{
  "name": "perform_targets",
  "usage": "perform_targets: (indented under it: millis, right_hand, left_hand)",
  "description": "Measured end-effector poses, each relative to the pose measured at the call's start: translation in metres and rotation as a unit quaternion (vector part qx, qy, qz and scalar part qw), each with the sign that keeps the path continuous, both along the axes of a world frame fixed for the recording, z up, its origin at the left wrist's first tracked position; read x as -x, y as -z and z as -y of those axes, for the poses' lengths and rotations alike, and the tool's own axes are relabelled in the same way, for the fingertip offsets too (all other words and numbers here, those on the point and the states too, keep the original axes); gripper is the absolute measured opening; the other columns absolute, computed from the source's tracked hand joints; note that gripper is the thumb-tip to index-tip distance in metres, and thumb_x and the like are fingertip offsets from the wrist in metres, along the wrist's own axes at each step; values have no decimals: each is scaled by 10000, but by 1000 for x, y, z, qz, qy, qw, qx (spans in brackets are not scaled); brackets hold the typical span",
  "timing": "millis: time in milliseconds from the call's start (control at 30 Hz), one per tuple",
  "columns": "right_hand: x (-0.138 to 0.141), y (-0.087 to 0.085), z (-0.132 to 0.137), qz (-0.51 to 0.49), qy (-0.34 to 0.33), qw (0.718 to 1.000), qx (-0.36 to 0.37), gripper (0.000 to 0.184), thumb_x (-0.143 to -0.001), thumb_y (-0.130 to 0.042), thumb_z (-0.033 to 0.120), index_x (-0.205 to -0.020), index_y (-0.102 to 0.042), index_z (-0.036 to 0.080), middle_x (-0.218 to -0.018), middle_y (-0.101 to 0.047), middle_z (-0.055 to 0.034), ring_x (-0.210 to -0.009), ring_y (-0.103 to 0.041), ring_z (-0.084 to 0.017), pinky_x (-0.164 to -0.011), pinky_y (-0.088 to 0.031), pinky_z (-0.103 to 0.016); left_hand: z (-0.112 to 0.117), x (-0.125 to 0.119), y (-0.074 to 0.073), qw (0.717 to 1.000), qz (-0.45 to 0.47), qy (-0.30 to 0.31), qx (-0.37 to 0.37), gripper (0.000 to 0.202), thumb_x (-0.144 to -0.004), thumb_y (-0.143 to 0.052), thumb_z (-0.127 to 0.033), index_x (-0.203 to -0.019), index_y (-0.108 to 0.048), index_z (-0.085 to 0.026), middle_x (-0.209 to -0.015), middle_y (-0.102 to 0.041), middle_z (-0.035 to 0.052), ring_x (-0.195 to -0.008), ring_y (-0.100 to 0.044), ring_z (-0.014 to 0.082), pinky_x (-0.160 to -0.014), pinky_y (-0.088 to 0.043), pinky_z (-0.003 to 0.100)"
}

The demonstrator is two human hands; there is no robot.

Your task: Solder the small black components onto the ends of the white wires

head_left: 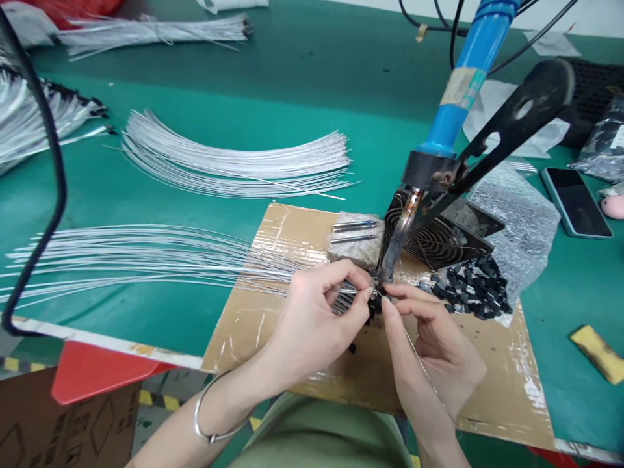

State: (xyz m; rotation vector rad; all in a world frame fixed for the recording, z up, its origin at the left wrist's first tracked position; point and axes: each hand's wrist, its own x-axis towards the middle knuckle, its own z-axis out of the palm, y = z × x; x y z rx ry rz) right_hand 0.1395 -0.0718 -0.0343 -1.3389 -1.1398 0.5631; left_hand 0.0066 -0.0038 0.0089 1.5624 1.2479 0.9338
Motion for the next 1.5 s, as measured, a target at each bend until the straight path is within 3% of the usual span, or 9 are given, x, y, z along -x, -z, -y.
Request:
perform_targets:
  millis: [200,567,767,1300,1500]
  right_hand:
    - [0,0,-1,14,-2,1000,-14,190,-942,-756,36,-975,-739,222,-1125,-805,-43,-1093,-766,-167,-998,-605,-304]
    - [0,1,-2,11,-4,1000,-18,191,-941,-756,33,-980,-735,219,-1131,-797,-38,-1093,-761,-154,-997,-603,-289]
    - [0,1,-2,16,-1,1000,-20,199,-940,-758,30,-992,-742,220,-1133,-797,-37,-1095,-760,-154,-994,-604,-290]
    - [1,0,-4,35,2,999,-34,216,-931,-756,14,-991,-742,220,-1091,-797,-24,-1063,-763,-141,-996,-604,-276]
    - [2,0,-7,44,10,998,-44,216,-932,-750,12,-984,-746,221,-1062,-797,-25,-1037,-770,-147,-976,-614,-283]
  left_hand:
    - [0,0,1,1000,-9,-1,-7,140,-828,-643,-105,-723,-715,-164,-752,-784,23,-613,-625,113,-513,-405,198]
    - [-1,1,3,1000,3,-3,5,125,-826,-653,-128,-727,-722,-163,-767,-794,29,-683,-698,132,-567,-471,194]
    - [-1,1,0,1000,-2,-3,-16,137,-823,-647,-103,-727,-724,-164,-751,-790,19,-624,-653,109,-482,-381,192]
    - [-1,0,1,1000,-3,-1,-13,139,-826,-649,-115,-721,-722,-168,-751,-791,25,-663,-690,125,-542,-459,190]
    - [0,1,1,1000,-15,0,-28,148,-828,-644,-99,-724,-721,-170,-746,-789,20,-618,-649,112,-481,-384,198]
